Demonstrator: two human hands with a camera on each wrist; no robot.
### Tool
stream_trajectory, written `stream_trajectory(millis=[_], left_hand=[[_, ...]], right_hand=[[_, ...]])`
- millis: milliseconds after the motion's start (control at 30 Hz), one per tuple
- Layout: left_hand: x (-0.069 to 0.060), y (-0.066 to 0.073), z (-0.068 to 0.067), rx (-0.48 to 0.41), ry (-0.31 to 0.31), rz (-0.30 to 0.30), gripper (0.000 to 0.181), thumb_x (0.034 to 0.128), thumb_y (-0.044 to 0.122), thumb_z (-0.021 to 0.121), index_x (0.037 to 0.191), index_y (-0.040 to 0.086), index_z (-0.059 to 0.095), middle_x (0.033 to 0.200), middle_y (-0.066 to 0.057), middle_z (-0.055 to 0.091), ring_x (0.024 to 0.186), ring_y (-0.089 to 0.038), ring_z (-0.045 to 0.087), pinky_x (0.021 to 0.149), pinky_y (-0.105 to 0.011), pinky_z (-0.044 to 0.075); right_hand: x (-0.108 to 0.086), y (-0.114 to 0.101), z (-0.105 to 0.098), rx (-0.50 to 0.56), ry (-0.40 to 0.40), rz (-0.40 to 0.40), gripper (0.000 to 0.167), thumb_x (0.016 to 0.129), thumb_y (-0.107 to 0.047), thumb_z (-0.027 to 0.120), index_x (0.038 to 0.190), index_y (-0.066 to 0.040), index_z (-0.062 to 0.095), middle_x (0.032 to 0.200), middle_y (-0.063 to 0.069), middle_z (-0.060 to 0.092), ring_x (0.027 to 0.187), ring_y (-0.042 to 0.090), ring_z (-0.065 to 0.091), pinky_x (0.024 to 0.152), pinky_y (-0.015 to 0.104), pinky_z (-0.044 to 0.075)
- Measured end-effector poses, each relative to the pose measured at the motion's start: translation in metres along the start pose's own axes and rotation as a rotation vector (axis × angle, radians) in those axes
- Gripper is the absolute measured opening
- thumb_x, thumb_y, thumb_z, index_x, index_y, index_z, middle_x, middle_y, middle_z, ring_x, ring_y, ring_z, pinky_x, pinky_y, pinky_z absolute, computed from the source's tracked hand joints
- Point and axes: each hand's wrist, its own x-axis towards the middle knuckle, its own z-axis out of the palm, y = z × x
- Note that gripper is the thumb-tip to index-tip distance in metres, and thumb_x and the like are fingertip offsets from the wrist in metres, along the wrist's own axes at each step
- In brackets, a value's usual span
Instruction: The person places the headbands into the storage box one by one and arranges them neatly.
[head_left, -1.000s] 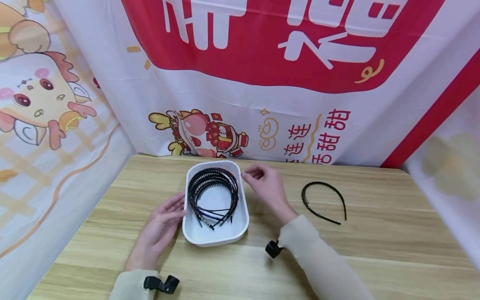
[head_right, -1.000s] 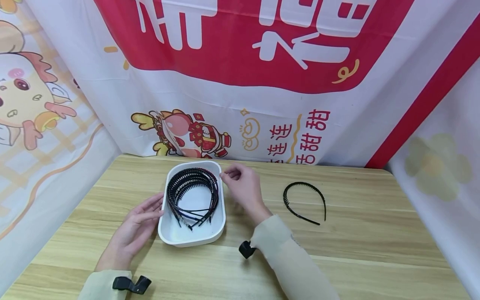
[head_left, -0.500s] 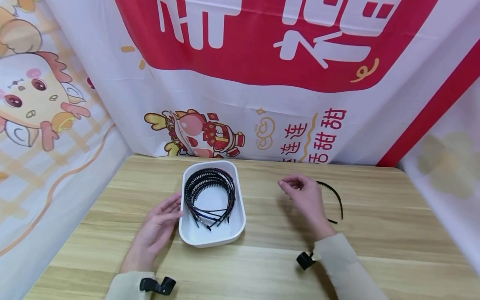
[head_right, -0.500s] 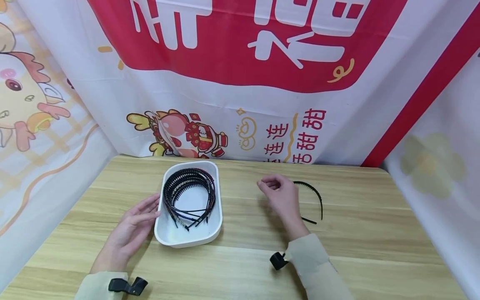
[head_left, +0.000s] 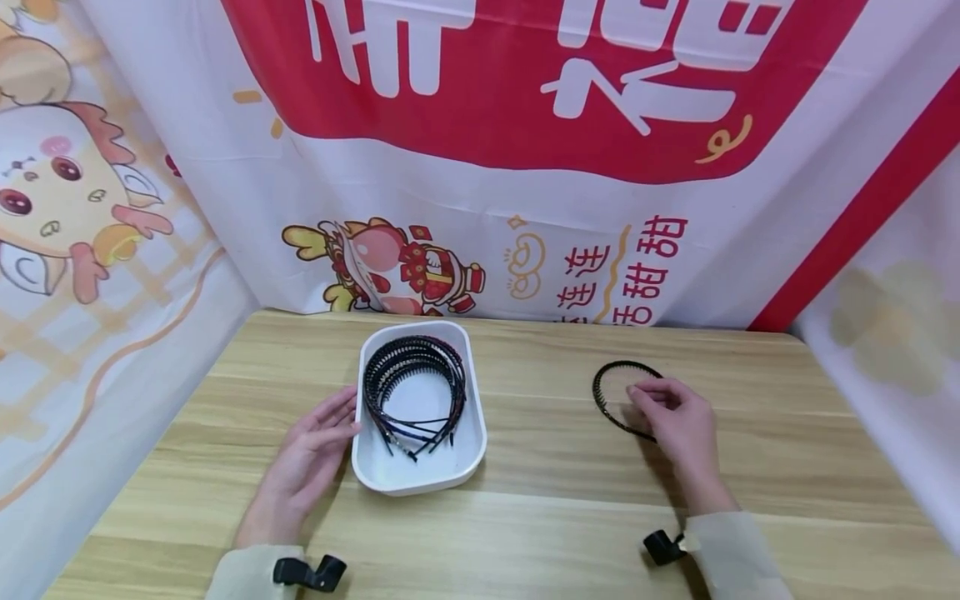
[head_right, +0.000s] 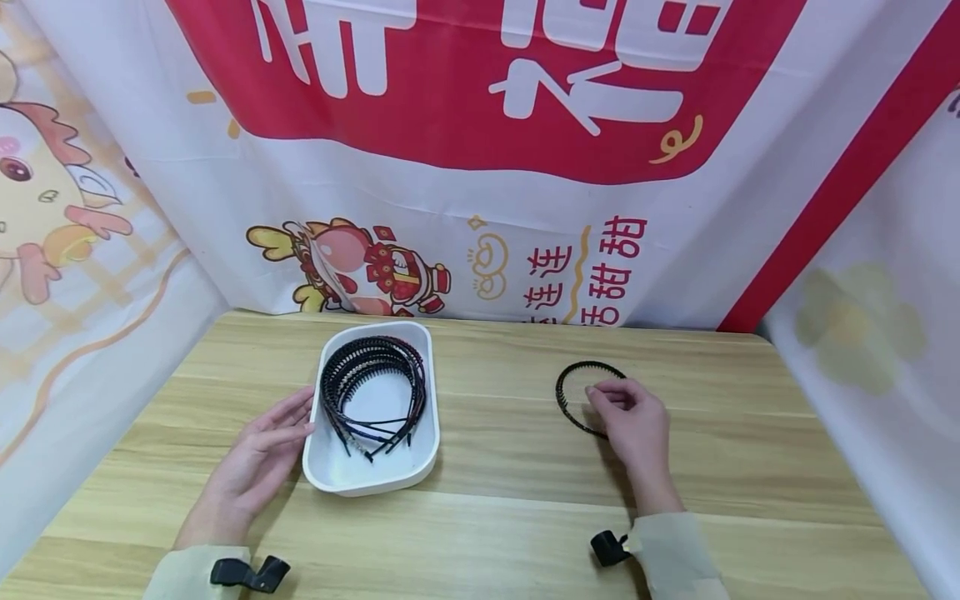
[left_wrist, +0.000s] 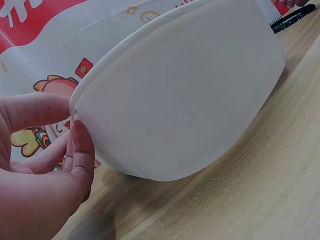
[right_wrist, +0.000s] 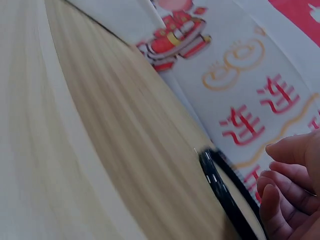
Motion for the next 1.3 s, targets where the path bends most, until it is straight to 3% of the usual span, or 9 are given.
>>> stream_trajectory(millis=[267,467,667,1033,1300], left_hand=[[0.0,0.0,-0.002,-0.024,-0.033,0.013,0.053,0.099,-0.014,0.054,0.131,0.026,0.069,0.13,0.01,0.069,0.127,-0.006,0.061,0.111,-0.017,0.052],[0.0,0.003,-0.001,-0.029,-0.046,0.018,0.053,0.0988,-0.014,0.054,0.136,0.021,0.066,0.132,0.008,0.068,0.126,-0.007,0.061,0.112,-0.018,0.051],[0.0,0.003,0.0,-0.028,-0.044,0.006,0.052,0.0984,-0.014,0.056,0.138,0.019,0.064,0.132,0.008,0.068,0.127,-0.007,0.061,0.112,-0.018,0.052],[0.0,-0.001,-0.004,-0.02,-0.058,0.026,0.054,0.0995,-0.014,0.054,0.139,0.021,0.064,0.133,0.009,0.068,0.128,-0.006,0.061,0.112,-0.017,0.051],[0.001,-0.002,-0.004,-0.042,-0.077,0.025,0.054,0.0993,-0.015,0.053,0.139,0.02,0.065,0.134,0.007,0.068,0.128,-0.007,0.061,0.112,-0.018,0.052]], right_hand=[[0.004,0.018,-0.026,-0.032,0.122,0.022,0.032,0.095,-0.035,0.083,0.115,-0.01,0.08,0.082,-0.021,0.069,0.077,-0.001,0.063,0.063,0.016,0.054],[0.008,0.024,-0.035,-0.09,0.165,0.044,0.032,0.095,-0.036,0.082,0.116,-0.012,0.08,0.085,-0.02,0.069,0.08,-0.004,0.062,0.066,0.013,0.053],[0.008,0.03,-0.04,-0.141,0.16,0.076,0.032,0.095,-0.034,0.082,0.117,-0.012,0.079,0.088,-0.015,0.07,0.079,-0.004,0.06,0.067,0.012,0.051],[0.01,0.032,-0.039,-0.229,0.131,0.047,0.034,0.093,-0.034,0.083,0.117,-0.011,0.078,0.1,0.004,0.079,0.077,-0.004,0.06,0.067,0.013,0.05],[0.015,0.033,-0.04,-0.283,0.078,0.064,0.037,0.095,-0.038,0.082,0.119,-0.011,0.077,0.105,0.007,0.08,0.084,0.008,0.065,0.069,0.016,0.048]])
